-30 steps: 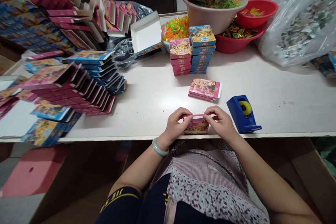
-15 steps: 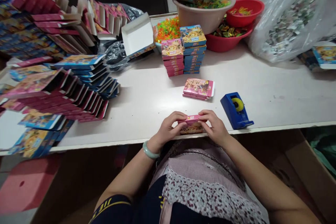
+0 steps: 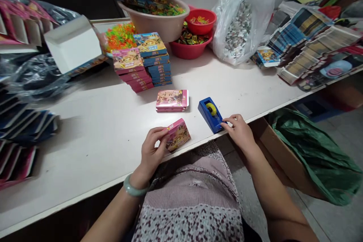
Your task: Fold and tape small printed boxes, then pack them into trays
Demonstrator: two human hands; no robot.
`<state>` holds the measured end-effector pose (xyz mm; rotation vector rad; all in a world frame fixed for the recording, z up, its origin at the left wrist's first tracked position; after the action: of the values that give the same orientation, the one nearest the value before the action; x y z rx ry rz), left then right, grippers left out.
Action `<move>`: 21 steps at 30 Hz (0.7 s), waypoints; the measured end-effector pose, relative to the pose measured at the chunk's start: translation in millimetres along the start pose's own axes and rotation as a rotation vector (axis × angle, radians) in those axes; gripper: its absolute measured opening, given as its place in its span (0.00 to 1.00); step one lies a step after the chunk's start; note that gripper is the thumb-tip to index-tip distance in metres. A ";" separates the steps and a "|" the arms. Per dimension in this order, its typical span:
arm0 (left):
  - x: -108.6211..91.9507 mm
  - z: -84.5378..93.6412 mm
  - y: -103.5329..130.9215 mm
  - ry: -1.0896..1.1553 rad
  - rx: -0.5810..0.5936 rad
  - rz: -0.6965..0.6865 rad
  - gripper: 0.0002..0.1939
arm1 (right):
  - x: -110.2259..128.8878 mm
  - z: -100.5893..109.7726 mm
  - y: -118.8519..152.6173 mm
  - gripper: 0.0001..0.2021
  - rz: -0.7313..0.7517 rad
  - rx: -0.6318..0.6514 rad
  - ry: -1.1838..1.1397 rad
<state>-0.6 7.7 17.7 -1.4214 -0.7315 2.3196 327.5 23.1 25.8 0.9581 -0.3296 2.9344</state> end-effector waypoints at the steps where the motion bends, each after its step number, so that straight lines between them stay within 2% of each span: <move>1: -0.5 0.6 -0.5 -0.009 0.001 -0.005 0.11 | -0.1 -3.4 -0.1 0.20 -0.023 0.000 -0.102; 5: -0.9 0.2 0.3 -0.028 -0.004 -0.015 0.13 | -6.9 -15.0 9.6 0.21 -0.188 -0.032 -0.559; 7: 0.1 -0.3 1.4 -0.031 -0.003 -0.016 0.14 | -11.1 -20.2 18.1 0.20 -0.272 -0.053 -0.665; 9: 1.7 -0.2 2.1 -0.030 0.006 -0.013 0.14 | -14.1 -23.4 24.8 0.18 -0.277 -0.103 -0.624; 12: 4.2 0.4 2.2 -0.008 0.037 -0.008 0.15 | -16.2 -21.3 29.7 0.15 -0.199 -0.171 -0.415; 14: 4.7 0.2 1.7 0.006 0.064 -0.011 0.15 | -12.4 -16.1 32.4 0.14 -0.165 -0.168 -0.313; 17: 0.6 -1.2 0.5 -0.007 0.096 -0.025 0.13 | 13.2 -12.5 40.1 0.12 -0.155 -0.008 -0.416; 19: -4.9 -2.0 -1.2 -0.020 0.125 -0.052 0.12 | 44.5 -17.4 45.1 0.11 -0.186 0.162 -0.646; 21: -10.6 -1.6 -4.1 -0.046 0.165 -0.110 0.17 | 79.4 -27.1 45.8 0.11 -0.225 0.288 -0.854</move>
<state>5.5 5.9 27.2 -1.2297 -0.5998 2.2760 242.9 -18.3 42.3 2.0908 0.1914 2.2488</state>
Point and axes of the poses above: each hand's wrist, its own y-axis away from the middle knuckle, its own z-axis out of the back of the hand, x = y × z, the point moved 1 cm from there along -y, towards the middle knuckle, and after that the axes turned 3 degrees about -x, right-handed, at the moved point
